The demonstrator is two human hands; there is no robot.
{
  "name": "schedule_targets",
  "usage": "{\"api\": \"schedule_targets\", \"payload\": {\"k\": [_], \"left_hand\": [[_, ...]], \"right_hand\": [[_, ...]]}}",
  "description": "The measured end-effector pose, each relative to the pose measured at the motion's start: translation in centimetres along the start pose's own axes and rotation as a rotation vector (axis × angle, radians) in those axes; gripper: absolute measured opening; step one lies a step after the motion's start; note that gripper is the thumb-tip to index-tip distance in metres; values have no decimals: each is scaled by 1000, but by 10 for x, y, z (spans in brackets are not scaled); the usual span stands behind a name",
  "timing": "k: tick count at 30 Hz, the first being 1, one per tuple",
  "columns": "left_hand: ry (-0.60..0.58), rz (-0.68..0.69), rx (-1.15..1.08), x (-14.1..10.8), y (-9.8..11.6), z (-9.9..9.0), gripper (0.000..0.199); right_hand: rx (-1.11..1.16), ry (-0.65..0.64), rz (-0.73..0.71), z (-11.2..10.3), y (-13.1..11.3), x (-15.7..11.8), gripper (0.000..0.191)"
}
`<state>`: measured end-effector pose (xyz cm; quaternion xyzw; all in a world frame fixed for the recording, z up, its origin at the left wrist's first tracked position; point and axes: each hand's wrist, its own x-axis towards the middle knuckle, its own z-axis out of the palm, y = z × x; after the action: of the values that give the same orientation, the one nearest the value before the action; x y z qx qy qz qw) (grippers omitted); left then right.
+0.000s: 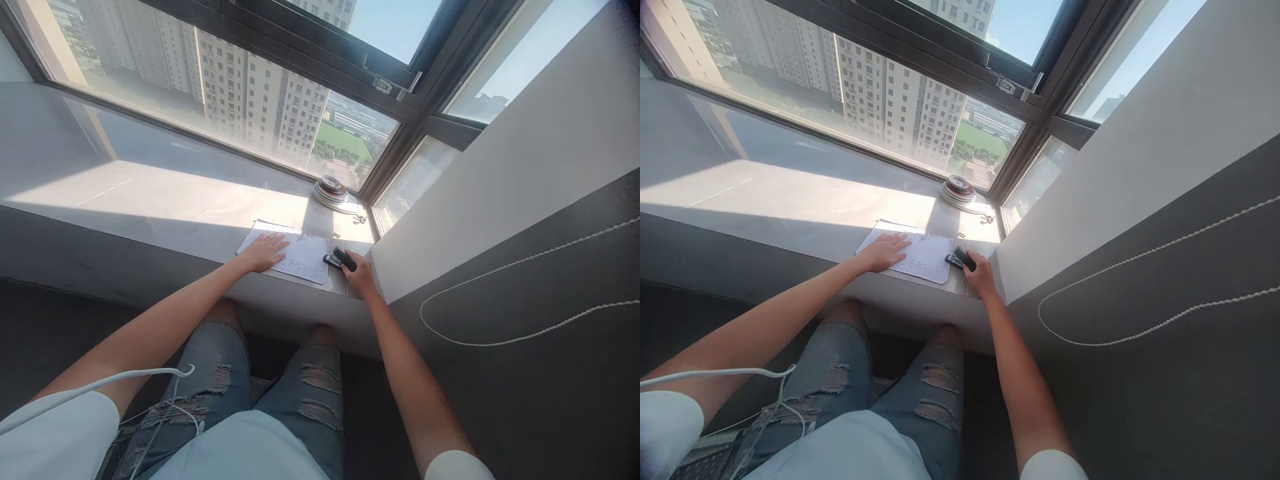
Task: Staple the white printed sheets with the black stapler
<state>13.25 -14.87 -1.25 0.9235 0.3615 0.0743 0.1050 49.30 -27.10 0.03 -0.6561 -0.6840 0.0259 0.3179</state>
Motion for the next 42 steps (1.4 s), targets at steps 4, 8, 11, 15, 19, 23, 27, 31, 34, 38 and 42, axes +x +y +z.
{"api": "schedule_targets", "payload": {"k": [4,8,11,15,19,23,27,31,34,38,42], "left_hand": [[-2,-16,-17,-1,3,-2,67],[5,-24,-18,0,2,1,65],[24,-14,-28,2,1,4,64],[33,-13,-35,2,2,6,64],[50,-9,-49,-1,5,5,63],[92,15,-48,-5,4,1,58],[140,168,38,0,21,-7,50],[145,274,-8,19,67,-3,48],[73,262,-95,36,97,10,59],[3,226,-100,46,106,26,73],[0,271,-78,43,101,29,70]], "right_hand": [[-43,4,39,-7,5,1,54],[-38,-20,42,-12,7,1,54],[28,-82,16,-11,1,6,53],[113,-122,7,-8,-7,17,49],[71,-162,20,-11,-9,25,40],[37,-210,48,-14,-8,26,35],[37,-236,92,-18,-9,23,34],[71,-316,93,-24,-12,27,41],[157,-232,176,-23,-9,38,57],[109,-134,317,-10,-4,59,66],[-86,-176,217,5,-6,71,56]]}}
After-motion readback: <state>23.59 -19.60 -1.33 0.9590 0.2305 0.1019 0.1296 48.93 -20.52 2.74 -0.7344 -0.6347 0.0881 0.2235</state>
